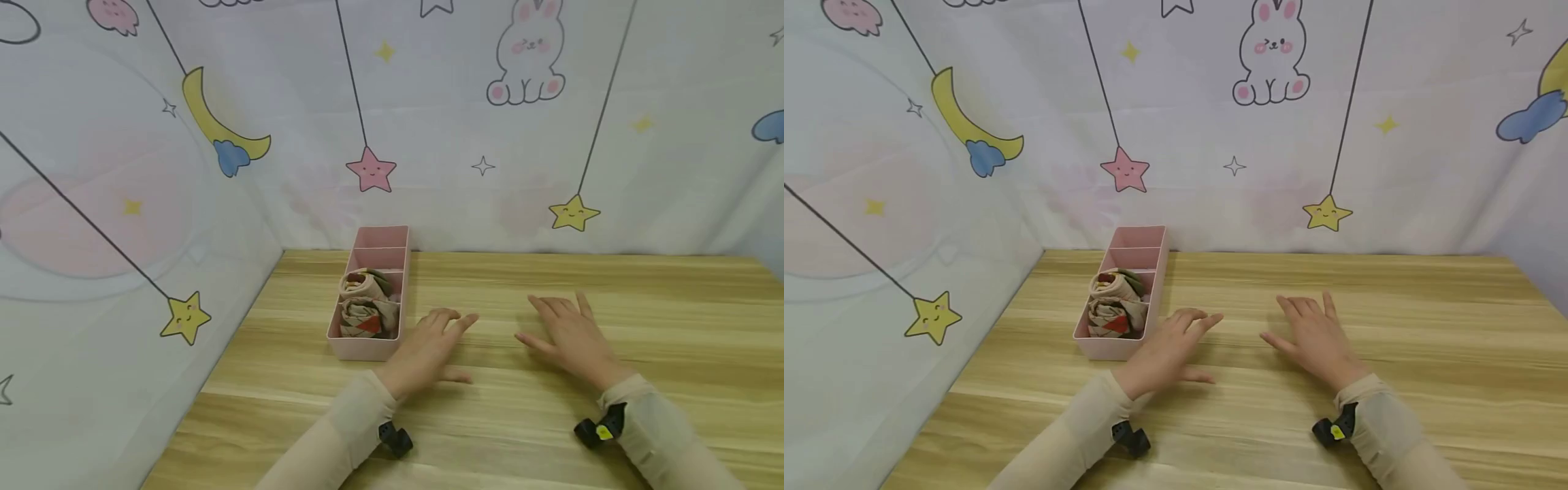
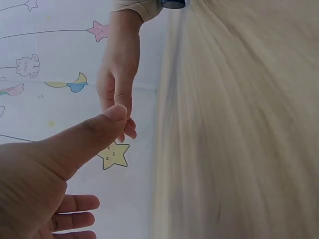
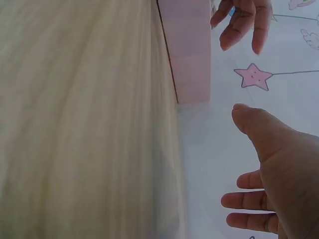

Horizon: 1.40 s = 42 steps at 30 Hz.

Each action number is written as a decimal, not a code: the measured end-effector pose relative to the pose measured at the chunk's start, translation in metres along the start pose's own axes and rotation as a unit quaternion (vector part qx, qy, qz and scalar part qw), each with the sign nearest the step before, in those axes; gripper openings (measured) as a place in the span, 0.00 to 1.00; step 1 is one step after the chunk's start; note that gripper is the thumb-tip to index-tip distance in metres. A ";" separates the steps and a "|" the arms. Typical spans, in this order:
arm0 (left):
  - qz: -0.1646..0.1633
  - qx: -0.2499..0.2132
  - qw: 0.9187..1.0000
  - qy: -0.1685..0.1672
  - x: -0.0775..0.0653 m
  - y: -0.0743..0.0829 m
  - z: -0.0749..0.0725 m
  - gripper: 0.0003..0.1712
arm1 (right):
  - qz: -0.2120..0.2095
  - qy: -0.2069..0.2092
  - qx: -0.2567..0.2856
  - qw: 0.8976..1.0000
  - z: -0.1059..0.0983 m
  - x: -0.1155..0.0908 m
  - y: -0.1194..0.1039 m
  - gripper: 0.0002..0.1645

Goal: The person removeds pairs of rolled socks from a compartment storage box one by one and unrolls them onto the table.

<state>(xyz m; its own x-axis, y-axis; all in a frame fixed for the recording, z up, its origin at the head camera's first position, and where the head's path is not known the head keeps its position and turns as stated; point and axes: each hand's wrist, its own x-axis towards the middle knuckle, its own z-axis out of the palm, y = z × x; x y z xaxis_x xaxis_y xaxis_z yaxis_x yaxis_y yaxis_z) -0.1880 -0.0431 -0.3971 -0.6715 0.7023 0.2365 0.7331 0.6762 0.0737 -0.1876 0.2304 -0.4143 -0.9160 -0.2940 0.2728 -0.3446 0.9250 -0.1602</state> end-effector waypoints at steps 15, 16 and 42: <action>-0.009 -0.002 0.998 0.054 -0.014 -0.018 -0.047 0.46 | -0.061 0.063 0.050 0.995 -0.014 0.026 -0.034 0.28; -0.019 0.000 0.999 0.051 -0.015 -0.020 -0.049 0.46 | -0.065 0.063 0.052 0.995 -0.015 0.027 -0.036 0.28; -0.179 -0.065 0.982 -0.006 -0.052 -0.088 -0.085 0.37 | -0.133 0.065 0.131 0.980 -0.009 0.069 -0.101 0.20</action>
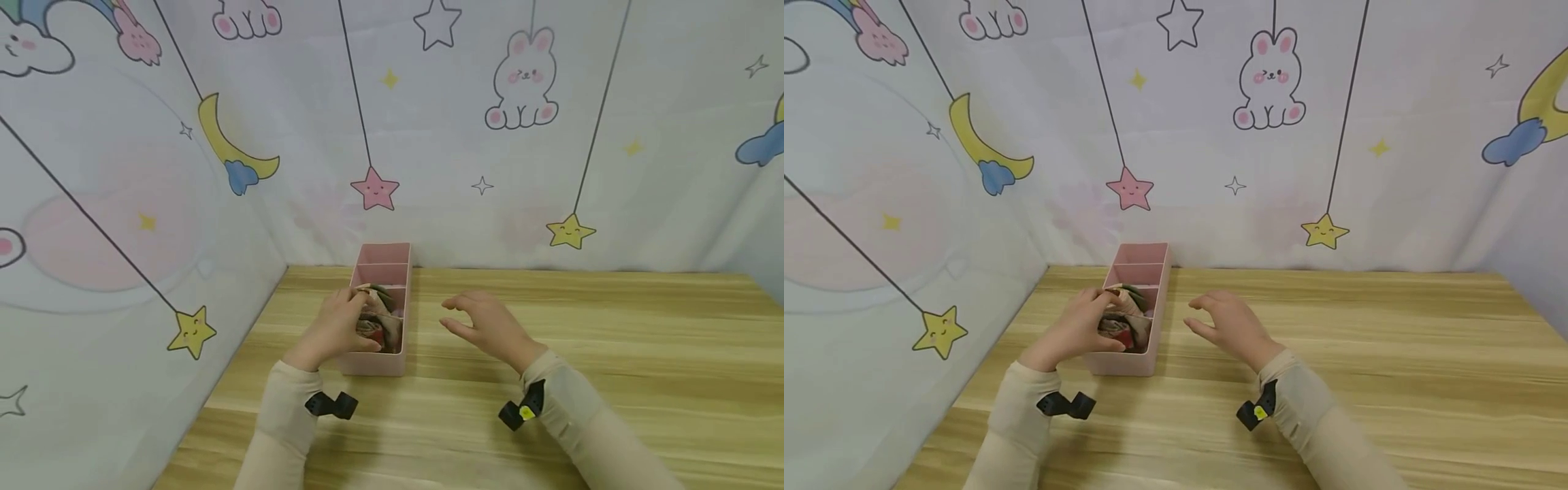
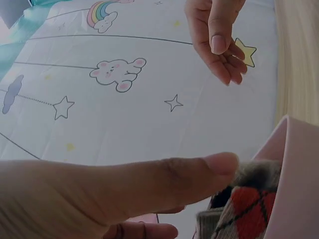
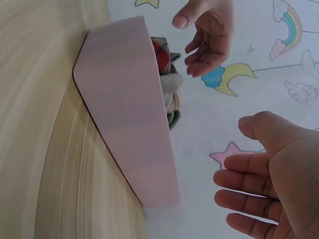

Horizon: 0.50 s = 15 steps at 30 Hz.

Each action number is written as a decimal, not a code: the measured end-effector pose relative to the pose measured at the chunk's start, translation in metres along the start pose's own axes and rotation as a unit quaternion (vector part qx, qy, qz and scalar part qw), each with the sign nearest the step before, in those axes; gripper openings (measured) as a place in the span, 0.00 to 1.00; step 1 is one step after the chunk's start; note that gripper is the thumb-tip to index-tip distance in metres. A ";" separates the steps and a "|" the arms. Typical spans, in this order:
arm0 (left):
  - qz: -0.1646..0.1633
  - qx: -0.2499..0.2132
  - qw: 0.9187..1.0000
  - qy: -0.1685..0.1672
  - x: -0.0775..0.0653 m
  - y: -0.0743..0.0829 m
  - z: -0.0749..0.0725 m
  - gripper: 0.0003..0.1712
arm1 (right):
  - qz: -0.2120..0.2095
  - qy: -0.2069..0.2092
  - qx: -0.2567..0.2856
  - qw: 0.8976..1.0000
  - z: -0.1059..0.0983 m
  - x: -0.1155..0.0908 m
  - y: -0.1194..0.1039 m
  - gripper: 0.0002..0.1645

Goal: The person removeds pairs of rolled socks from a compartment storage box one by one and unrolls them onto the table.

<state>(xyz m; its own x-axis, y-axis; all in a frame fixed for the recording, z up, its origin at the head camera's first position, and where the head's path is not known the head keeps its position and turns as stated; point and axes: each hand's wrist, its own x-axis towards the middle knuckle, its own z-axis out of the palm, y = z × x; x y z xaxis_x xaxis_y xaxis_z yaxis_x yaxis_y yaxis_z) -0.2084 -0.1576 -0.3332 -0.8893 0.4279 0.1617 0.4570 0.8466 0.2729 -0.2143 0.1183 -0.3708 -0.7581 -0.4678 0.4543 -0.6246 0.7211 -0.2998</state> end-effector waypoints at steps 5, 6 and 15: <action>-0.017 -0.028 0.999 -0.015 -0.004 -0.015 -0.007 0.36 | -0.022 0.001 0.015 1.000 0.013 0.013 -0.010 0.20; -0.022 -0.032 0.999 -0.019 -0.004 -0.018 -0.009 0.36 | -0.025 0.000 0.018 1.000 0.015 0.015 -0.011 0.20; -0.049 -0.040 0.996 -0.063 -0.009 -0.037 -0.012 0.33 | -0.027 -0.035 0.035 0.998 0.032 0.039 -0.032 0.23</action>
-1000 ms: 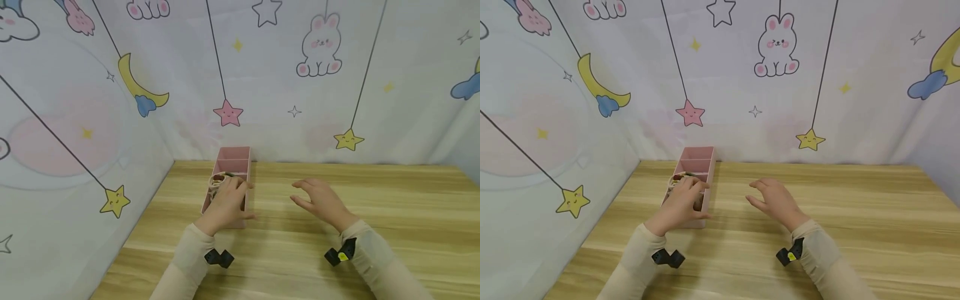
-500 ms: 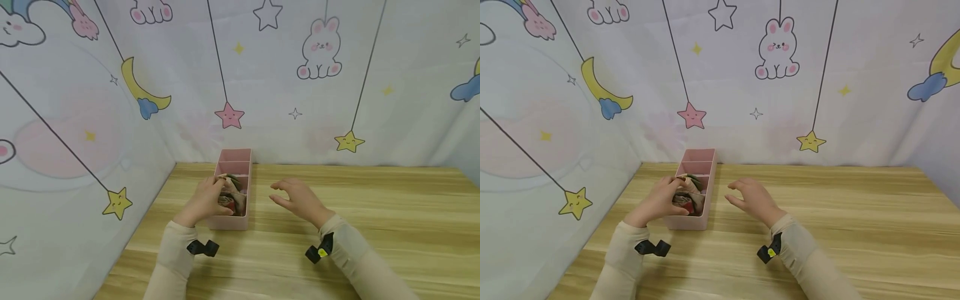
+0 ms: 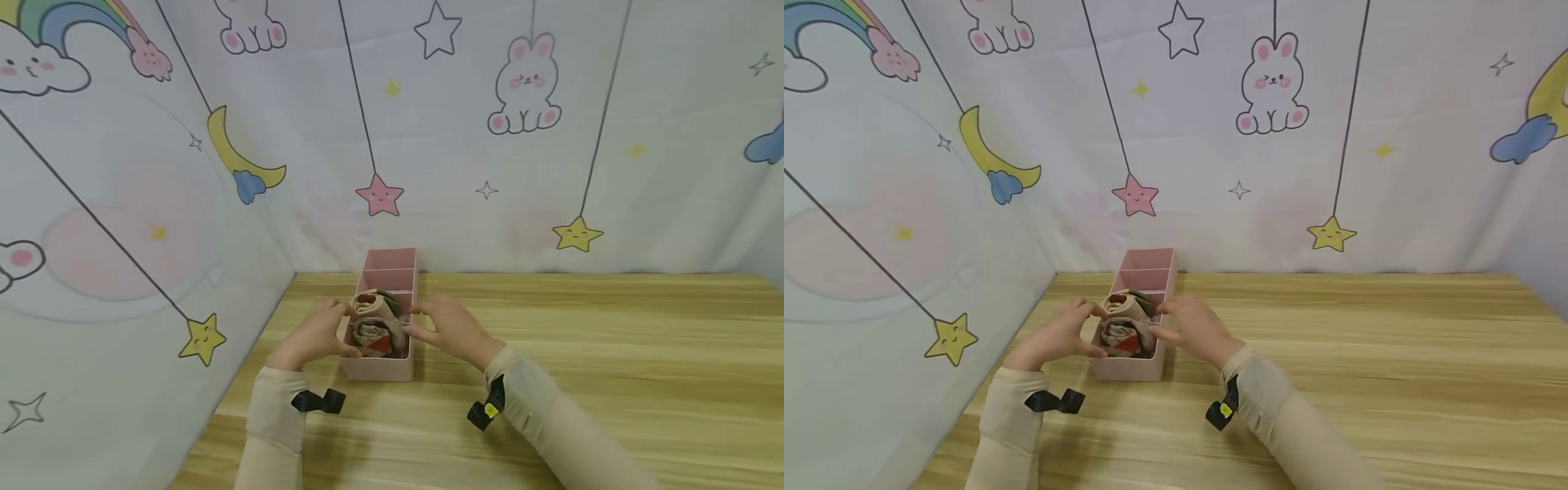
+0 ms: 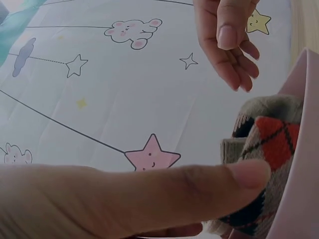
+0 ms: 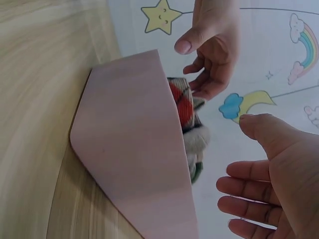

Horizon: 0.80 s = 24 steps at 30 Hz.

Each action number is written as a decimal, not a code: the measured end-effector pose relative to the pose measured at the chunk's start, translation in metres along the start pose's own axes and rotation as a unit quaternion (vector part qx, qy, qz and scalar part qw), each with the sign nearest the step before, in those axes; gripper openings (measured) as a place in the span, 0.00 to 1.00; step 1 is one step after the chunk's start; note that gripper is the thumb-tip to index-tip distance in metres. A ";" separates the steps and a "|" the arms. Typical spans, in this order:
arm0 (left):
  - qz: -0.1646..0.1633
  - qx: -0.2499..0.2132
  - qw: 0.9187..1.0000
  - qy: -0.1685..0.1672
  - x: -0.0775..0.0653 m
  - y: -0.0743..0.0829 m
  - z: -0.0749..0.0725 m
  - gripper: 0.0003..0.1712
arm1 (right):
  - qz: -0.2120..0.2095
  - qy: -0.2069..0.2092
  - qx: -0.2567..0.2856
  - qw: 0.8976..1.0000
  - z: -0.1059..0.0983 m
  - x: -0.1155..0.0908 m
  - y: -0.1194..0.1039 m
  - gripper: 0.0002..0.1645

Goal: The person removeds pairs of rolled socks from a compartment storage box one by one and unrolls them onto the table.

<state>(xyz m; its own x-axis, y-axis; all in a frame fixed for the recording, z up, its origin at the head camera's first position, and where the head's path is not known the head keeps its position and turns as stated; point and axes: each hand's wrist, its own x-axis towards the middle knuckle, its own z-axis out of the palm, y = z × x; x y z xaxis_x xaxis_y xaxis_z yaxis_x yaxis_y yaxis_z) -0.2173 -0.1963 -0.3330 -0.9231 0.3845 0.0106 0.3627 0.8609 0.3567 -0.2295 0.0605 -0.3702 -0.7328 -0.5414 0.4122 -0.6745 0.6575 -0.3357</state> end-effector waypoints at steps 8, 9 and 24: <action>-0.003 0.024 0.999 -0.025 0.002 -0.009 0.003 0.36 | 0.019 -0.057 -0.020 0.998 0.010 0.022 -0.020 0.31; -0.003 0.029 0.999 -0.027 0.002 -0.010 0.004 0.36 | 0.023 -0.064 -0.022 0.997 0.011 0.024 -0.023 0.32; -0.006 0.056 0.998 -0.035 0.004 -0.016 0.006 0.36 | 0.045 -0.104 -0.138 0.984 0.033 0.040 -0.041 0.38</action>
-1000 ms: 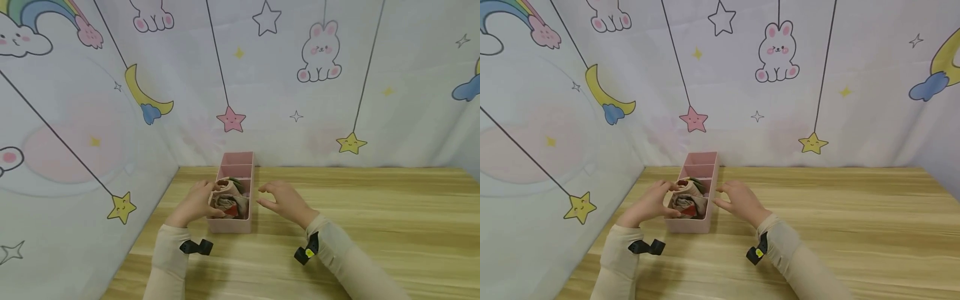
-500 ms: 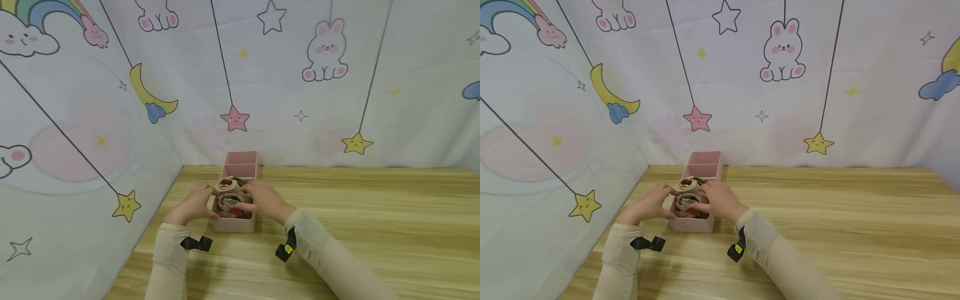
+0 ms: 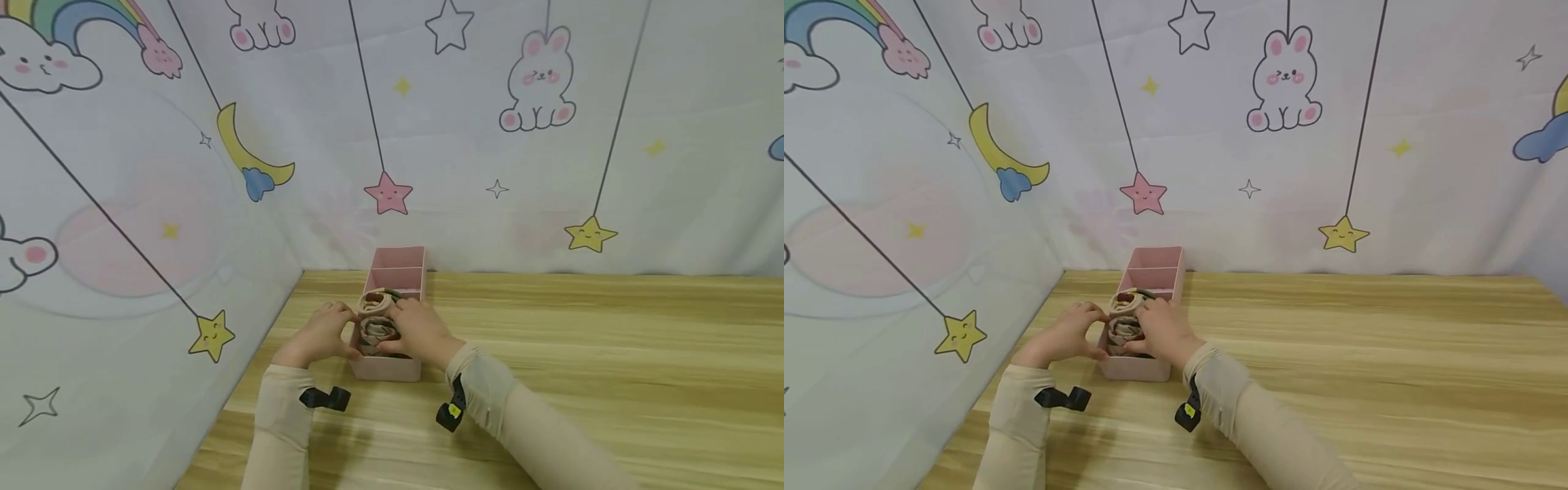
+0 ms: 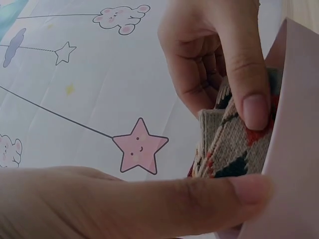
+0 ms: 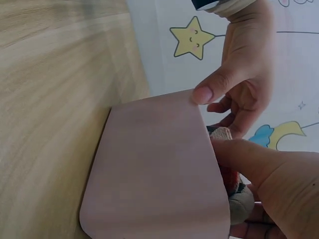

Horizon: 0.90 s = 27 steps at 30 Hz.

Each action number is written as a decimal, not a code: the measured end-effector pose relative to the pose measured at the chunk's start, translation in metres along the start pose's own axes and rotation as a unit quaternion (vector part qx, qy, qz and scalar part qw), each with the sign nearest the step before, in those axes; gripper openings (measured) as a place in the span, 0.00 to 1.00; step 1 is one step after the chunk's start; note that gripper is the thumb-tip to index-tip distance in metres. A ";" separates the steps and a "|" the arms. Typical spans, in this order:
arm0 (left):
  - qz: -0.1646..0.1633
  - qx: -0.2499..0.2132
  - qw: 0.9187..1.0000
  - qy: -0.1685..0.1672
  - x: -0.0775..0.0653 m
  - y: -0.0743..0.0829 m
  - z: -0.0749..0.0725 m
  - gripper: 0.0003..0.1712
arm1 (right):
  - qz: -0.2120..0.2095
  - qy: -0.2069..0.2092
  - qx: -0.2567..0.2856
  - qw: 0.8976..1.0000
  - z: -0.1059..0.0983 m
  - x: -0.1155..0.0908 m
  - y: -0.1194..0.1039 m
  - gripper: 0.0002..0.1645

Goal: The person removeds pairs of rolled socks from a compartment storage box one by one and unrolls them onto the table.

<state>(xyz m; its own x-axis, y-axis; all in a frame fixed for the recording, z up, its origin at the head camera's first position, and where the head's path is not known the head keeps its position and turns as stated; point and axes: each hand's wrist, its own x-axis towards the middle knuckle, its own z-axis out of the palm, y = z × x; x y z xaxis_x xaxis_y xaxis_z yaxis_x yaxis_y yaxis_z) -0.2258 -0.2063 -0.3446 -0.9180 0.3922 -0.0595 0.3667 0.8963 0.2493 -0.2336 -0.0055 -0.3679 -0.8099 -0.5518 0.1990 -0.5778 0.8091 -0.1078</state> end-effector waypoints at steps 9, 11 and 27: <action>-0.010 -0.008 1.000 -0.008 0.000 0.003 -0.001 0.36 | -0.004 0.027 -0.014 1.000 0.003 -0.001 -0.005 0.35; -0.011 -0.009 1.000 -0.010 0.000 0.003 -0.001 0.36 | -0.002 0.032 -0.018 0.999 0.004 -0.001 -0.007 0.34; -0.016 -0.015 1.000 -0.015 0.001 0.002 -0.002 0.39 | -0.010 0.056 -0.001 0.998 -0.003 -0.001 -0.012 0.28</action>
<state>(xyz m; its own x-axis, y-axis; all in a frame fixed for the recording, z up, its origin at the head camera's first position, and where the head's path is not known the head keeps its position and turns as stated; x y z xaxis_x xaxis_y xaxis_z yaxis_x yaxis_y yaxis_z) -0.2262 -0.2047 -0.3425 -0.9239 0.3704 -0.0958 0.3330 0.9019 0.2752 -0.2255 -0.0144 -0.3642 -0.7813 -0.5429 0.3080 -0.5940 0.7982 -0.1001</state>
